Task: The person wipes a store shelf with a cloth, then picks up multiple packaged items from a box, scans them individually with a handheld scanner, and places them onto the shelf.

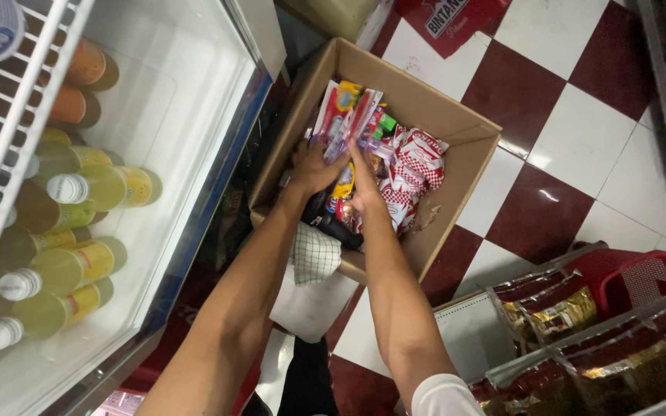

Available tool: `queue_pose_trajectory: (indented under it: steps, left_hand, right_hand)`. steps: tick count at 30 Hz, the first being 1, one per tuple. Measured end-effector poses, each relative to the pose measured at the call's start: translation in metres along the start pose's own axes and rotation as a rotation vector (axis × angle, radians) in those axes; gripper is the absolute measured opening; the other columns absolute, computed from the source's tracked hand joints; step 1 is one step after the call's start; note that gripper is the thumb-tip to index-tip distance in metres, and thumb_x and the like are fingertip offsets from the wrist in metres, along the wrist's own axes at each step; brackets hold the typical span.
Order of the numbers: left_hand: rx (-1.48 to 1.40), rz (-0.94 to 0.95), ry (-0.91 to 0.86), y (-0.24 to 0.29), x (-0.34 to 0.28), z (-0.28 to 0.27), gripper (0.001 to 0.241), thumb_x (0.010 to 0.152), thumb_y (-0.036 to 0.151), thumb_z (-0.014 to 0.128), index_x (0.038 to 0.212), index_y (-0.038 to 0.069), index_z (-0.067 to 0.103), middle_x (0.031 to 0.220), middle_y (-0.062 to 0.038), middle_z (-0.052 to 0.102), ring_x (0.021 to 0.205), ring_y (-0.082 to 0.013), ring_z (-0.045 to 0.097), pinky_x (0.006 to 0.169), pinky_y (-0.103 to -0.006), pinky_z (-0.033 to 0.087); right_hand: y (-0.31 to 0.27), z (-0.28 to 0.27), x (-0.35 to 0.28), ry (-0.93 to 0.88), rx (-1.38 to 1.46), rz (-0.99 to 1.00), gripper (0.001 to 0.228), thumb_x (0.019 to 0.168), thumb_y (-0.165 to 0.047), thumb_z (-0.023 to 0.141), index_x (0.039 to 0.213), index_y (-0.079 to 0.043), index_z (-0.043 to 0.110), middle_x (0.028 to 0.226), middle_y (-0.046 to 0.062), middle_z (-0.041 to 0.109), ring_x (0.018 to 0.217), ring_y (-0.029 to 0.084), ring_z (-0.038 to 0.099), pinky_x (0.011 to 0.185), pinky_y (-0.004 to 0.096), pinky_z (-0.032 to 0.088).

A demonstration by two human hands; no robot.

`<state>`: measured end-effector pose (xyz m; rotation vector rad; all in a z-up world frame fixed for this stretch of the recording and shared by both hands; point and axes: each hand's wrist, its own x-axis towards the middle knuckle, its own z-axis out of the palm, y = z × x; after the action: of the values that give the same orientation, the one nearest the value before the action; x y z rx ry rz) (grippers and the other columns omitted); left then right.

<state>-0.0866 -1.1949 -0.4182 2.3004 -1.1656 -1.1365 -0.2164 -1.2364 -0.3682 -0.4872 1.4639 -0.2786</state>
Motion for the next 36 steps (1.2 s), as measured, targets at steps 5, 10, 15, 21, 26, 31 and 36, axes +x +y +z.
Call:
queue_pose_trajectory:
  steps: [5, 10, 15, 21, 26, 31, 36]
  left_hand:
    - [-0.409, 0.017, 0.008, 0.011, 0.001, -0.012, 0.095, 0.074, 0.049, 0.083, 0.142, -0.003, 0.041, 0.142, -0.025, 0.058, 0.133, -0.0319, 0.058, 0.113, -0.0348, 0.045]
    - [-0.441, 0.257, 0.108, 0.023, 0.009, -0.028, 0.118, 0.074, 0.04, 0.094, 0.151, -0.01, 0.02, 0.143, -0.031, 0.049, 0.134, -0.0375, 0.05, 0.111, -0.04, 0.04]
    - [-0.56, 0.127, -0.106, 0.051, -0.016, -0.064, 0.122, 0.067, 0.048, 0.093, 0.156, -0.002, 0.025, 0.145, -0.022, 0.058, 0.132, -0.0284, 0.06, 0.11, -0.0365, 0.048]
    - [-0.83, 0.192, -0.222, 0.087, -0.046, -0.098, 0.128, 0.059, 0.035, 0.099, 0.151, -0.001, 0.017, 0.14, -0.018, 0.059, 0.129, -0.0261, 0.061, 0.108, -0.0376, 0.051]
    - [-0.863, 0.356, -0.176, 0.11, -0.067, -0.118, 0.121, 0.066, 0.022, 0.098, 0.156, 0.001, 0.02, 0.141, -0.017, 0.057, 0.13, -0.0244, 0.059, 0.111, -0.0376, 0.05]
    - [-0.75, 0.271, -0.22, 0.118, -0.113, -0.134, 0.104, 0.071, 0.023, 0.091, 0.15, 0.001, 0.029, 0.135, -0.017, 0.063, 0.125, -0.024, 0.062, 0.11, -0.0362, 0.05]
    - [-1.171, -0.013, -0.278, 0.086, -0.184, -0.125, 0.089, 0.083, 0.026, 0.076, 0.157, 0.01, 0.029, 0.145, -0.017, 0.056, 0.133, -0.0264, 0.055, 0.111, -0.0381, 0.045]
  right_hand:
    - [0.017, 0.005, 0.019, -0.311, 0.372, -0.07, 0.106, 0.083, -0.083, 0.043, 0.16, -0.012, 0.027, 0.16, 0.015, 0.039, 0.14, 0.032, 0.048, 0.106, 0.053, 0.047]
    - [0.017, 0.01, 0.02, -0.227, 0.392, -0.18, 0.093, 0.091, -0.074, 0.044, 0.157, -0.009, 0.035, 0.154, 0.014, 0.047, 0.136, 0.028, 0.053, 0.108, 0.047, 0.049]
    - [0.019, 0.008, 0.014, -0.17, 0.401, -0.33, 0.083, 0.101, -0.068, 0.046, 0.149, -0.001, 0.043, 0.141, 0.019, 0.055, 0.125, 0.029, 0.06, 0.104, 0.046, 0.054]
    - [-0.005, 0.006, -0.047, -0.439, 0.487, -0.459, 0.074, 0.106, -0.064, 0.034, 0.145, -0.003, 0.048, 0.132, 0.016, 0.063, 0.116, 0.027, 0.065, 0.1, 0.045, 0.054]
    - [-0.035, 0.009, -0.105, -0.56, 0.643, -0.537, 0.056, 0.113, -0.046, 0.04, 0.153, -0.007, 0.042, 0.141, 0.011, 0.059, 0.126, 0.024, 0.061, 0.111, 0.042, 0.05]
    - [-0.023, 0.004, -0.159, -0.297, 0.45, -0.585, 0.051, 0.107, -0.033, 0.047, 0.154, -0.014, 0.035, 0.132, 0.01, 0.055, 0.115, 0.022, 0.057, 0.099, 0.042, 0.05]
    - [0.037, 0.012, -0.183, -0.1, -0.007, -0.717, 0.059, 0.11, -0.042, 0.04, 0.155, -0.003, 0.038, 0.142, 0.012, 0.056, 0.128, 0.025, 0.053, 0.11, 0.039, 0.042]
